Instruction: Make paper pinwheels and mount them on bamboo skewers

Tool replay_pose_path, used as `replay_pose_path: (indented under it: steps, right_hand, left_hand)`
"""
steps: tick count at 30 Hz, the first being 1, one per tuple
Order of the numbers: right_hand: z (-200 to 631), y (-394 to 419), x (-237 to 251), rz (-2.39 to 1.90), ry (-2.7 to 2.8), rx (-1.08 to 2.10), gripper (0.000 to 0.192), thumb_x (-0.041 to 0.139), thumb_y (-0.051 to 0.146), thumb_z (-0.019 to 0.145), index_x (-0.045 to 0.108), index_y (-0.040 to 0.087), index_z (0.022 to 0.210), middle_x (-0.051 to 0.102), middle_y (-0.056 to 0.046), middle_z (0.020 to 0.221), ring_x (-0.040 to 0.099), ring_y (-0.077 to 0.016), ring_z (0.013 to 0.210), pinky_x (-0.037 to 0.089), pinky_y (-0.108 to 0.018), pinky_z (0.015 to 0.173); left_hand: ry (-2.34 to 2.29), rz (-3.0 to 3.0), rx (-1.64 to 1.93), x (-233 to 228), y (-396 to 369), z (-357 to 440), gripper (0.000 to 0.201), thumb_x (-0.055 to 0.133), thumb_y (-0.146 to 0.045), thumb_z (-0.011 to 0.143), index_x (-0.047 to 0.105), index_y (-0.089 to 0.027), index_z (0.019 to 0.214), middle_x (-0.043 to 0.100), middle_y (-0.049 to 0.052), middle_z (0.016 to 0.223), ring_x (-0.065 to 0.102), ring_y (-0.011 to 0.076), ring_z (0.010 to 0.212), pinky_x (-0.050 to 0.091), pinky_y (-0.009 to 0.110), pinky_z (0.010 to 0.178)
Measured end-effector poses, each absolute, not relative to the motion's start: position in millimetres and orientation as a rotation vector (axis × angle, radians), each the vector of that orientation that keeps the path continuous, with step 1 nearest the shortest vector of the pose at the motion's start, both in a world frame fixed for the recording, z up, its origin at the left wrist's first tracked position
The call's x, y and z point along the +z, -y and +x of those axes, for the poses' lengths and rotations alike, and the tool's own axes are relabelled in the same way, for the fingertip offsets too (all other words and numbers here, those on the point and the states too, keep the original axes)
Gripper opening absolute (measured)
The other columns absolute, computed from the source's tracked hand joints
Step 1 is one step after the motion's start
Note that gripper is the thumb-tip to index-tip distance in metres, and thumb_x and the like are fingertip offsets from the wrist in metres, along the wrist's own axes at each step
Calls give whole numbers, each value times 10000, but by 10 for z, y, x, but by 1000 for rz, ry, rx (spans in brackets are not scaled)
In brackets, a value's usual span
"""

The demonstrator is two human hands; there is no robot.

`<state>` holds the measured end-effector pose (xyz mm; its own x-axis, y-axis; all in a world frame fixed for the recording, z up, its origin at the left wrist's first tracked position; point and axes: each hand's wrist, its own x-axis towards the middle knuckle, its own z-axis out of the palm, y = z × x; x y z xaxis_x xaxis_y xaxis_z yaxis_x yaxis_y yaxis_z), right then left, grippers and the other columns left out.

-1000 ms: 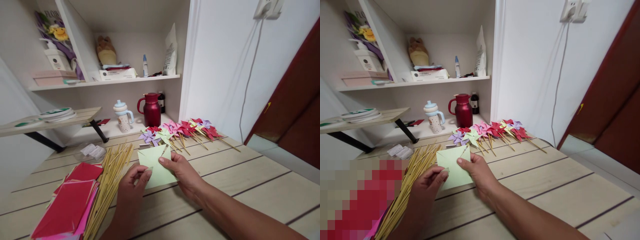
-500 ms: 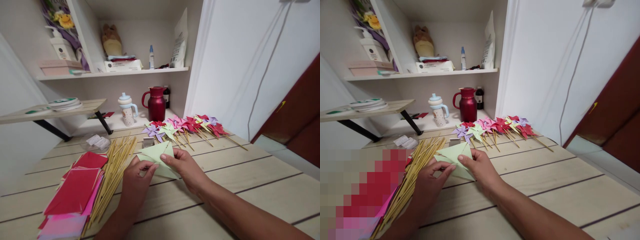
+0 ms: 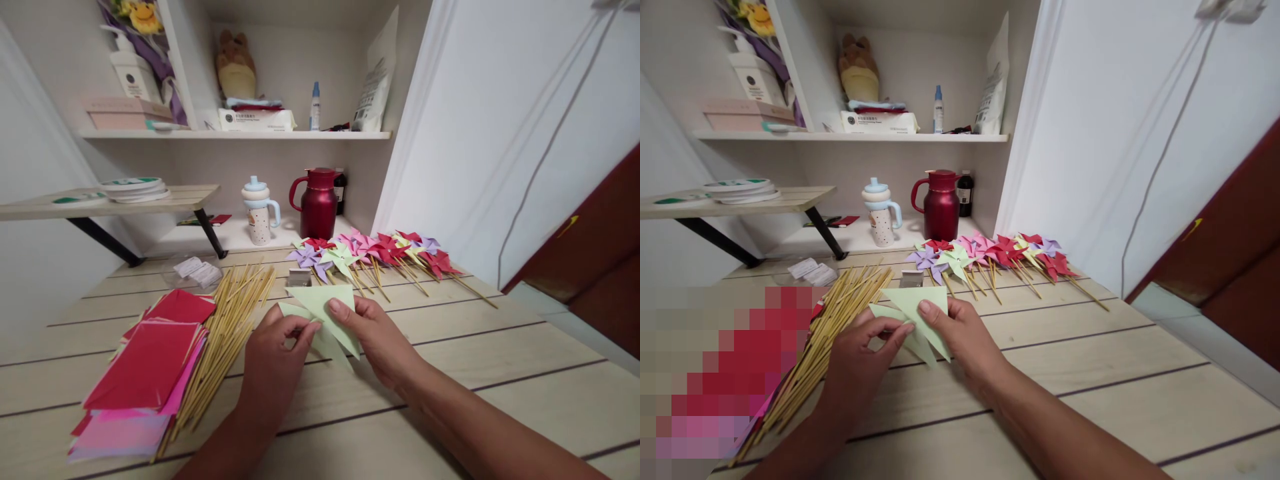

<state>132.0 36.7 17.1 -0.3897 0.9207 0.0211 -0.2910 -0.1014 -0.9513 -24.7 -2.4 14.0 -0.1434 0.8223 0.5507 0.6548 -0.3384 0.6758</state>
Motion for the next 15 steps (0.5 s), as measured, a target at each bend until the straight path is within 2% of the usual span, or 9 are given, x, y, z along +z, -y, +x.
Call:
replay_pose_path:
  steps: [6, 12, 15]
  right_hand:
    - [1326, -410, 161, -820, 1323, 1541, 336, 850, 329, 665, 759, 168, 946, 770, -60, 920, 664, -191, 831, 494, -306, 794]
    - [1336, -369, 174, -870, 1359, 1422, 224, 796, 316, 722, 762, 163, 882, 777, -68, 906, 676, -202, 804, 507, -318, 753]
    - [1339, -348, 188, -843, 1298, 1438, 252, 807, 321, 713, 761, 159, 901, 780, -72, 899, 687, -204, 783, 519, -317, 734]
  left_hand:
    - [-1766, 1970, 1516, 113, 23, -261, 142, 683, -256, 804, 729, -208, 678, 600, -16, 642, 584, 114, 584, 431, 224, 574]
    - [-1751, 1999, 1521, 96, 35, -230, 146, 669, -255, 818, 720, -212, 688, 595, -13, 674, 597, 117, 609, 449, 236, 590]
    - [-1655, 1935, 1609, 118, 35, -234, 86, 676, -284, 819, 726, -214, 813, 631, -5, 782, 597, 101, 602, 481, 233, 607]
